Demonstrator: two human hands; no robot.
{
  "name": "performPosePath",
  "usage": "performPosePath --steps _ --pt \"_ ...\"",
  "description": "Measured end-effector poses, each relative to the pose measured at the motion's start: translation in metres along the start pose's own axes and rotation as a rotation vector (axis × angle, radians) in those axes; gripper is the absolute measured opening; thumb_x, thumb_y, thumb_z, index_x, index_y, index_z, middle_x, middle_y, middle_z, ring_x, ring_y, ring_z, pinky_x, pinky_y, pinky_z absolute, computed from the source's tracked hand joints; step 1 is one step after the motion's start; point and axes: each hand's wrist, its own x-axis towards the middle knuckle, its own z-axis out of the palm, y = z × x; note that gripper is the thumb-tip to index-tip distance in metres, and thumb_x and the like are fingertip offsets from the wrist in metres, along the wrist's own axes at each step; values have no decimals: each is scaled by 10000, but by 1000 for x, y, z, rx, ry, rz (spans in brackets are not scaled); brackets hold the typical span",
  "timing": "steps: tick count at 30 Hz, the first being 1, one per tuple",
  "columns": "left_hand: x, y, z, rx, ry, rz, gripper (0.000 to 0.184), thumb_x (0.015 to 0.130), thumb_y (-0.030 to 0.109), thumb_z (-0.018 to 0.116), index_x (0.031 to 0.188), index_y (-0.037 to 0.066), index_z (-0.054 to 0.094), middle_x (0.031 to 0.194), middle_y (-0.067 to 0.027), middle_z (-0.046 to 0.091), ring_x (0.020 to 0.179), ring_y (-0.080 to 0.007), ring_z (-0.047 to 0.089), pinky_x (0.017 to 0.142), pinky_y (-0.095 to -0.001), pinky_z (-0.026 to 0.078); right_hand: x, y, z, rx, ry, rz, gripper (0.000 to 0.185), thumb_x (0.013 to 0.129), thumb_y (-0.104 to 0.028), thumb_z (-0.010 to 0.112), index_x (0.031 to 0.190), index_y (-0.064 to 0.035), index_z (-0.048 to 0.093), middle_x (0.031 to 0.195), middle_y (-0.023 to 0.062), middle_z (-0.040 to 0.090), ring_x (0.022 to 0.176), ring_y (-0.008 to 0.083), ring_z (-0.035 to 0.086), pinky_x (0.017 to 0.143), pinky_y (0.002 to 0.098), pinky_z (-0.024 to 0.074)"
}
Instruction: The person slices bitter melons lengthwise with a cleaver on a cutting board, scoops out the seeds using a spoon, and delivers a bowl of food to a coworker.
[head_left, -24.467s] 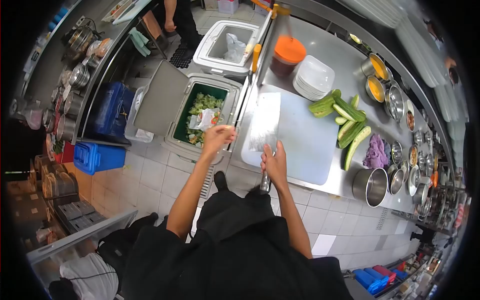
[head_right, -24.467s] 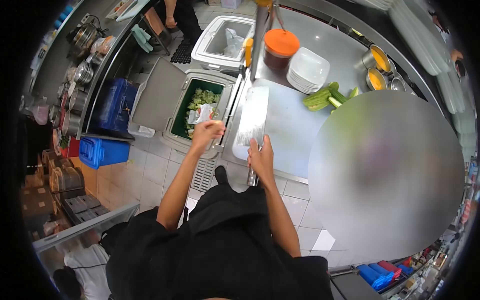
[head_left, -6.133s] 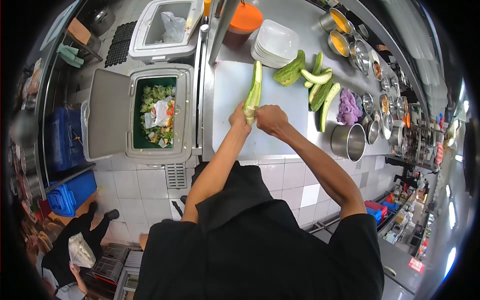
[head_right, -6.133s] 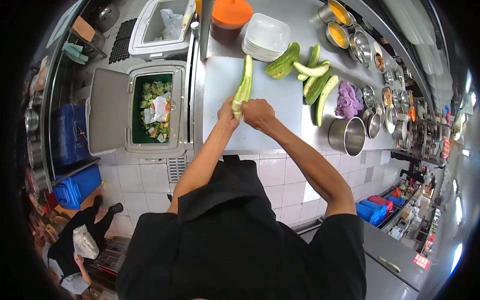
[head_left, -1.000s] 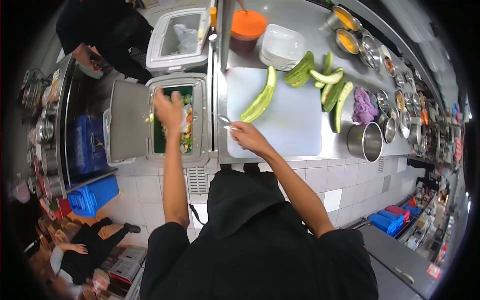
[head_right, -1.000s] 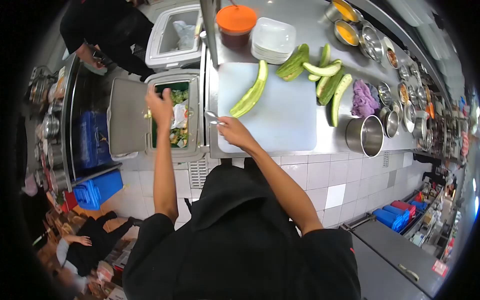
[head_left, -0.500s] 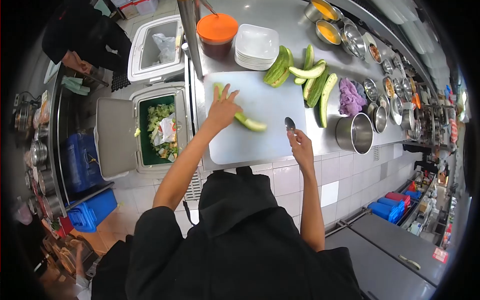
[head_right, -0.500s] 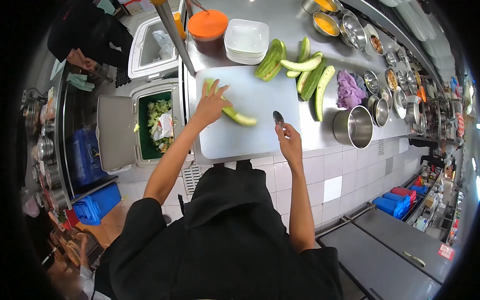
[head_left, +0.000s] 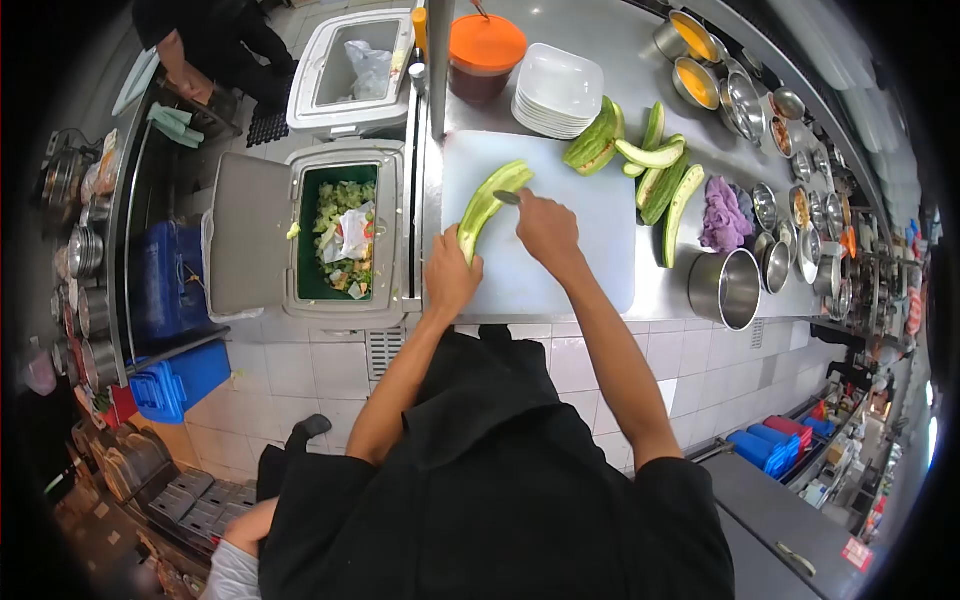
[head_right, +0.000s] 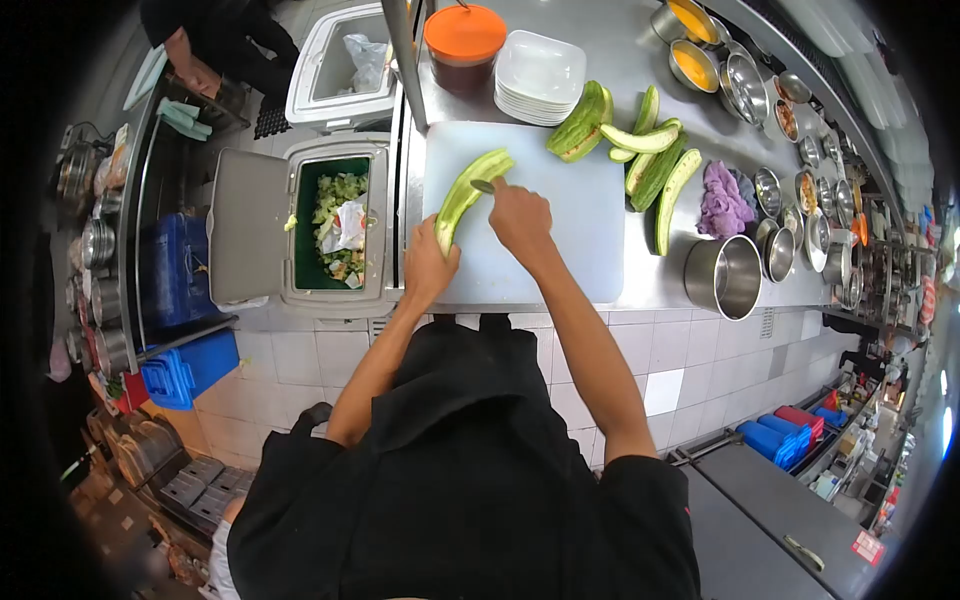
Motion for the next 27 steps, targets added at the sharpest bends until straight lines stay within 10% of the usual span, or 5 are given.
performPosePath --steps 3,6,13,27 --pt "13 -3 -7 -154 14 35 660 775 159 704 1338 -10 403 988 -148 562 884 -308 610 756 -392 496 27 -10 14 -214 -42 -76 252 841 -109 507 1081 -80 578 771 163 669 668 331 663 608 449 520" --pt "27 -4 -5 -1707 -52 -671 385 965 204 497 1321 60 479 1186 -139 585 1104 -266 564 931 -393 466 37 -20 20 -329 13 -158 118 789 -105 550 851 -45 630 708 156 671 617 293 671 555 408 523" --pt "43 -14 26 -1963 -92 -906 477 1002 458 354 1256 103 546 1199 -78 578 1115 -227 522 1003 -402 410 22 -58 11 -416 -83 -347 136 770 -130 572 706 -78 680 663 131 671 603 252 678 549 365 530" --pt "54 -21 44 -2030 -101 -936 325 994 279 423 1127 50 612 1075 -93 619 965 -207 596 852 -336 518 -5 -65 21 -269 -214 -377 189 774 -146 538 866 3 610 688 188 654 616 330 654 569 447 513"
